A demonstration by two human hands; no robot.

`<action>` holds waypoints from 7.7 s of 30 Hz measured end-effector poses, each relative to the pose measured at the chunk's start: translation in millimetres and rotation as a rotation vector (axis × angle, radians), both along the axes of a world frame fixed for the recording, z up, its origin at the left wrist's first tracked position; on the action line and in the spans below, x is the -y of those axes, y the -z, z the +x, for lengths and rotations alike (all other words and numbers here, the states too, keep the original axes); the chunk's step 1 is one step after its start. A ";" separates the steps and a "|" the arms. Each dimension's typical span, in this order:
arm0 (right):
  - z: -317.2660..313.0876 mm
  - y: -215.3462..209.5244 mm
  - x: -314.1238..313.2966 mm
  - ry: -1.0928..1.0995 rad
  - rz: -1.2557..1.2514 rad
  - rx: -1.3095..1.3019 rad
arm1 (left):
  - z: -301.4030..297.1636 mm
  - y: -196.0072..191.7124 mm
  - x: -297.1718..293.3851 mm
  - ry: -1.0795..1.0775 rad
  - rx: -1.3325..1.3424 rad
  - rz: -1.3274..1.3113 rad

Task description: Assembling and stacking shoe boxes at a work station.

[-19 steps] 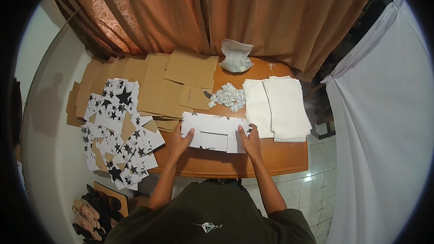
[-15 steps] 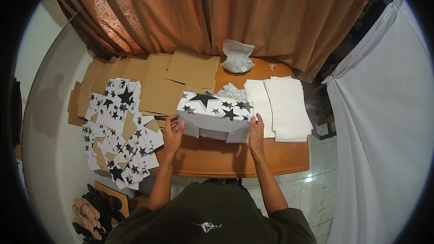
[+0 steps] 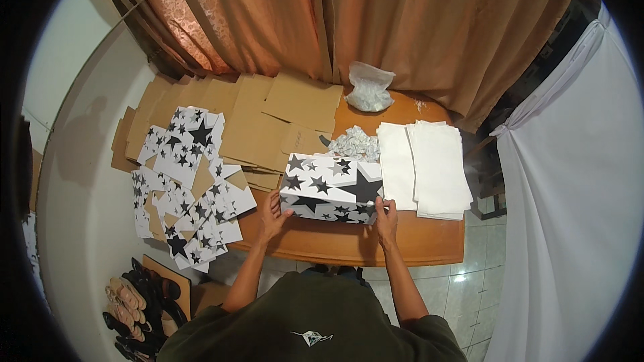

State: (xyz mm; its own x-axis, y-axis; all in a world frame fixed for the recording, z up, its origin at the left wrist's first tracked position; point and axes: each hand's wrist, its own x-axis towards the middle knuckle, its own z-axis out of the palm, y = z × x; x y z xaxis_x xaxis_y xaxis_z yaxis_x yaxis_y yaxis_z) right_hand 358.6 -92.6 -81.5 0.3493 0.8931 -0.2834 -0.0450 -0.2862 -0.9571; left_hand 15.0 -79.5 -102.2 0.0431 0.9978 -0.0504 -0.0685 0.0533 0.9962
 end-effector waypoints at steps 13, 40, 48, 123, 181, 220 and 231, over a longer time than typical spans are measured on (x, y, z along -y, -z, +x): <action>8.8 75.3 32.2 -0.180 0.136 0.150 | -12.7 98.2 32.4 0.101 -0.386 -0.045; 33.6 65.2 -127.3 -0.543 -0.054 0.104 | 11.8 3.4 -68.9 0.300 -0.513 -0.149; -31.7 71.3 -85.6 -0.401 0.132 0.294 | 31.2 26.3 -18.0 -0.006 -0.851 -0.041; 27.8 18.6 -160.0 -0.232 0.058 0.653 | 13.8 20.2 -189.9 0.000 -0.726 0.031; -26.7 32.2 24.4 -0.695 0.522 1.120 | 39.6 2.7 17.8 0.279 -0.943 0.502; -13.8 24.5 37.7 -0.311 0.196 0.896 | 56.1 -18.2 13.1 0.158 -1.145 0.093; 123.0 -4.2 47.7 0.113 0.103 0.626 | 189.0 -61.1 -37.7 0.437 -0.493 0.132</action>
